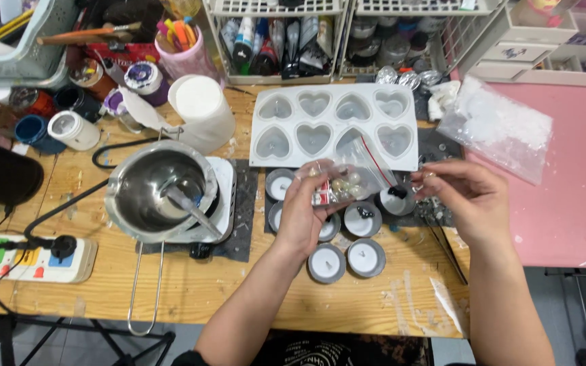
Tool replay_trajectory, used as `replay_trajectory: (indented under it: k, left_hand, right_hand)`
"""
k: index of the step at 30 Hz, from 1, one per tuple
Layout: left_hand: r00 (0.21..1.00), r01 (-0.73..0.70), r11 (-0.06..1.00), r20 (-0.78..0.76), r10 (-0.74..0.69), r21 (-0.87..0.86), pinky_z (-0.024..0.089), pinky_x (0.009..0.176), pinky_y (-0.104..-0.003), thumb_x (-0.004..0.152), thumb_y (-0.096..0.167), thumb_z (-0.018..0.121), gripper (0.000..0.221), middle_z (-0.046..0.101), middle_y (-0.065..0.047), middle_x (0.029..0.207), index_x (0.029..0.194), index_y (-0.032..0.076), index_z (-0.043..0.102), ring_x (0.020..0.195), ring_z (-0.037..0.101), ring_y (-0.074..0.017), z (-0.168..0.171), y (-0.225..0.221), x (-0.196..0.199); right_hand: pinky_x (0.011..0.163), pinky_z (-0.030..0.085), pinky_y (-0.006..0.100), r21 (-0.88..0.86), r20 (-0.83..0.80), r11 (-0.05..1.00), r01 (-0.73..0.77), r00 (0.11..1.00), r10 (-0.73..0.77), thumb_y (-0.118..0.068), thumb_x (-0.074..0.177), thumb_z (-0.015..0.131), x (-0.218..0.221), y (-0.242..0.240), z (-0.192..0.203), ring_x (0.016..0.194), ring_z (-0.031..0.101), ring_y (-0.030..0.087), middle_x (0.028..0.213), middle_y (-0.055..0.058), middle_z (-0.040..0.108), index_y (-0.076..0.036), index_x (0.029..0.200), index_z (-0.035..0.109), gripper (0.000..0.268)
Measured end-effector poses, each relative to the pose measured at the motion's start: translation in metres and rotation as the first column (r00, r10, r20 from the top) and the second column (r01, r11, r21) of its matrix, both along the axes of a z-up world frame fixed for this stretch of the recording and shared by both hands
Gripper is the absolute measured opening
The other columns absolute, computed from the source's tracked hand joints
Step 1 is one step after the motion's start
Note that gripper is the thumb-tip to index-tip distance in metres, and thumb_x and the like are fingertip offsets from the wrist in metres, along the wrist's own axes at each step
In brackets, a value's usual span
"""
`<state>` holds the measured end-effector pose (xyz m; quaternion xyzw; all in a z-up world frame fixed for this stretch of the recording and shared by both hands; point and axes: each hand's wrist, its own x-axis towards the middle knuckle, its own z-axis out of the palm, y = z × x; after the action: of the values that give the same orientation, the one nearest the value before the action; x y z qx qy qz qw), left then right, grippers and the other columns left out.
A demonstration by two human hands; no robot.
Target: The recorder is preparing candle tins by placing wicks and selecting small decorative beads.
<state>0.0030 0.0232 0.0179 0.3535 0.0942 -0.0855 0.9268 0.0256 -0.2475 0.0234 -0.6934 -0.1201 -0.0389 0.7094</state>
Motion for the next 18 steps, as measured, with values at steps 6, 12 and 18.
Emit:
replay_trajectory:
  k: [6, 12, 18]
  left_hand:
    - [0.999, -0.043, 0.998, -0.006, 0.043, -0.043, 0.063, 0.084, -0.044, 0.099, 0.015, 0.051, 0.027, 0.07, -0.017, 0.116, 0.124, 0.005, 0.056, 0.104, 0.072, -0.0278, -0.008, 0.006, 0.001]
    - [0.998, -0.049, 0.994, 0.043, 0.053, -0.095, 0.064, 0.086, -0.045, 0.101, 0.015, 0.049, 0.027, 0.07, -0.018, 0.118, 0.124, 0.003, 0.056, 0.106, 0.072, -0.0291, -0.013, 0.009, 0.001]
    - [0.993, -0.097, 0.989, 0.055, 0.103, -0.107, 0.064, 0.086, -0.047, 0.104, 0.015, 0.049, 0.028, 0.067, -0.016, 0.12, 0.127, 0.001, 0.055, 0.105, 0.071, -0.0281, -0.027, 0.016, 0.008]
  right_hand:
    - [0.082, 0.063, 0.032, 0.036, 0.065, 0.996, -0.076, 0.995, 0.073, 0.009, 0.097, 0.069, 0.0, 0.003, -0.001, 0.096, 0.071, 0.017, 0.115, 0.016, 0.071, 0.003, 0.117, 0.068, 0.022]
    - [0.086, 0.064, 0.031, -0.031, 0.009, 0.989, -0.143, 0.99, 0.143, 0.008, 0.09, 0.071, -0.008, 0.009, 0.011, 0.1, 0.074, 0.018, 0.112, 0.018, 0.074, 0.005, 0.117, 0.067, 0.027]
    - [0.08, 0.06, 0.029, -0.457, 0.176, 0.866, -0.203, 0.934, 0.312, 0.0, 0.085, 0.078, -0.025, 0.018, 0.043, 0.096, 0.073, 0.017, 0.107, 0.012, 0.076, -0.002, 0.104, 0.077, 0.019]
